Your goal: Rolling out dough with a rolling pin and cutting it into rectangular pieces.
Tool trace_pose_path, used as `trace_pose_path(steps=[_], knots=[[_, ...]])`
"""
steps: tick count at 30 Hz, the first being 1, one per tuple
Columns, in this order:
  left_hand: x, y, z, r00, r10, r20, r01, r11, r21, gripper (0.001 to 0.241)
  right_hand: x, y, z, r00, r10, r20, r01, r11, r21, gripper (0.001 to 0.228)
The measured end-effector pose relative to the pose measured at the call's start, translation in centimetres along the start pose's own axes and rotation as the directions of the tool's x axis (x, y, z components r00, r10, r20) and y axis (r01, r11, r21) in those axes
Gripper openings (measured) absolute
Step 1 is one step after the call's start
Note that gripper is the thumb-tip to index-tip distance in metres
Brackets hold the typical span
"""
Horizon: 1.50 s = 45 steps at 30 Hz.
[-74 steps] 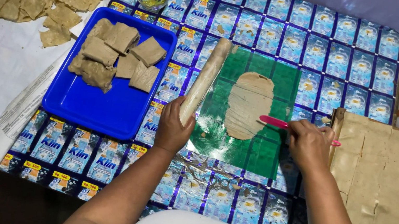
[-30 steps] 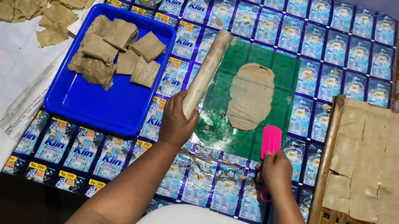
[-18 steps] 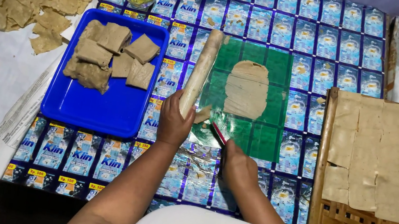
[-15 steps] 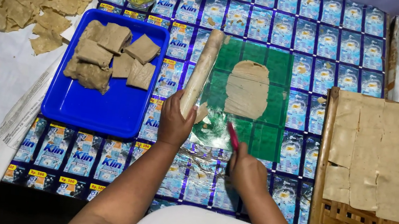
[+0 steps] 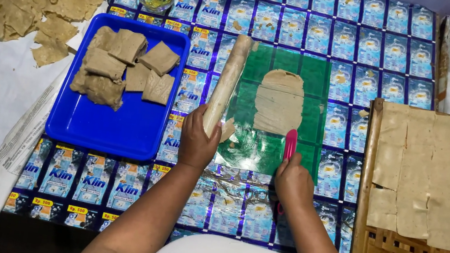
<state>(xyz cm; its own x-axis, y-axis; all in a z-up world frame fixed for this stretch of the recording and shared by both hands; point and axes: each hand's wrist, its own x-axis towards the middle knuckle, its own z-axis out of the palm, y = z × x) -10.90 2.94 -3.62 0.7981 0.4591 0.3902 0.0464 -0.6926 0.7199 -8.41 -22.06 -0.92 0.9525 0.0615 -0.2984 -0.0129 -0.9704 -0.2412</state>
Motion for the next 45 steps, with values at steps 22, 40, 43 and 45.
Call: trace_pose_path(steps=[22,40,43,45], knots=[[0.6,0.4,-0.2,0.999,-0.047,0.026,0.047,0.999,0.017,0.049,11.1,-2.4,-1.7,0.998,-0.021,-0.06,0.023,0.999,0.037,0.033],[0.7,0.3,-0.4,1.0,-0.007,0.019,0.007,1.0,-0.01,0.047,1.2,-5.2,-0.7,0.994,-0.062,0.086,0.057,0.997,0.058,0.036],[0.5,0.3,-0.4,1.0,-0.006,0.016,0.007,1.0,-0.011,0.047,0.4,-5.3,0.2,0.992,-0.073,0.1,0.069,0.996,0.048,0.035],[0.6,0.6,-0.7,0.999,-0.028,0.037,0.028,1.0,-0.007,0.048,0.1,-5.4,0.5,0.991,-0.086,0.099,0.083,0.996,0.038,0.035]])
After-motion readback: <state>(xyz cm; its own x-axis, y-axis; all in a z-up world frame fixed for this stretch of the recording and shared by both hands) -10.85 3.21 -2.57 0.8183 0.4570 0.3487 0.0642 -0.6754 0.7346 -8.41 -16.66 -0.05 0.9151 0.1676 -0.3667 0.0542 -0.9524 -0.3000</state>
